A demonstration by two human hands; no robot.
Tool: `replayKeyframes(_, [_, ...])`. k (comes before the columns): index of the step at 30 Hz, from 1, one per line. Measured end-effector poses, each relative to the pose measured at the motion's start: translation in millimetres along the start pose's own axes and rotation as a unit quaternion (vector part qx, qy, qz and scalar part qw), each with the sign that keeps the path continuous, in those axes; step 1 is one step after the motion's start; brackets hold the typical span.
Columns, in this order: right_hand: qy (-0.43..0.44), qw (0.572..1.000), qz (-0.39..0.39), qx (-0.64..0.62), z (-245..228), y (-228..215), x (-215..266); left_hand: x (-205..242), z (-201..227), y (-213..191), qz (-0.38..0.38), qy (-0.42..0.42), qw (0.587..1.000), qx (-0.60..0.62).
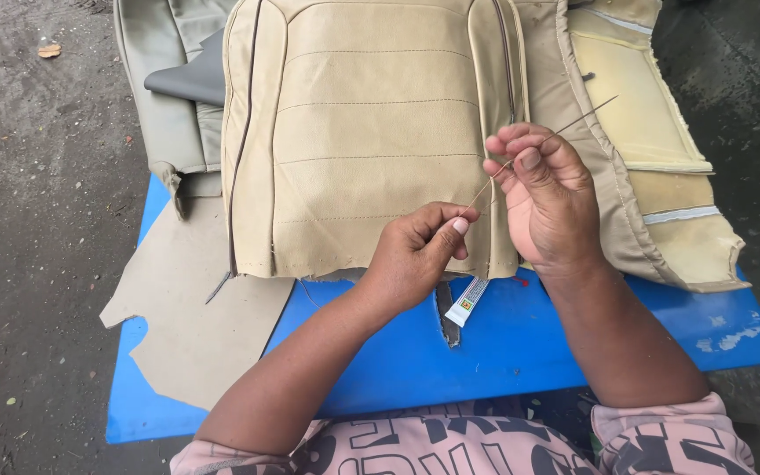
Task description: Hand sewing the edge of a leather seat cover with a needle and thread
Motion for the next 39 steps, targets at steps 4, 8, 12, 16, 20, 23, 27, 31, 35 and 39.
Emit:
replayKeyframes(4, [0.114,0.968,-0.05,-0.218,-11,4,-1,16,-16,6,0.01,-0.021,1.0,0.006])
replayKeyframes(8, [0.122,0.98,-0.019,-0.157,-27,-28,-12,45,-15,-4,-0.074,-0.131,0.982,-0.119])
replayKeyframes(12, [0.118,0.986,0.113,-0.033,-36,-87,-23,85,-25,-28,-0.075,-0.205,0.972,-0.093])
replayKeyframes(16, [0.117,0.963,0.239,0.054,-33,-141,-23,113,-22,-56,-0.061,-0.29,0.945,-0.142])
replayKeyframes(20, [0.104,0.936,0.303,0.146,-36,-180,-18,131,-15,-82,-0.048,-0.36,0.913,-0.184])
replayKeyframes(23, [0.148,0.943,0.235,0.182,-31,-158,-16,130,-21,-80,-0.043,-0.376,0.897,-0.229])
replayKeyframes(27, [0.192,0.945,0.129,0.231,-47,-103,-7,114,-36,-62,-0.017,-0.385,0.923,0.005])
replayKeyframes(31, [0.149,0.975,0.08,0.146,-85,-72,0,90,-43,-24,-0.017,-0.268,0.963,-0.035])
replayKeyframes(35, [0.138,0.989,-0.043,-0.038,-99,-37,2,36,2,44,-0.131,-0.046,0.969,-0.205])
replayKeyframes(39, [0.14,0.98,-0.094,-0.102,-95,-37,-5,-6,-15,81,-0.236,-0.093,0.957,-0.142])
Point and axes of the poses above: each hand's wrist, its own x-axis away from the middle knuckle, its own y-axis out of the palm, z = x × y, the point moved 4 cm from there along -x, towards the middle knuckle, and after that the axes turned 13 degrees about -z, right-handed, at the moved point
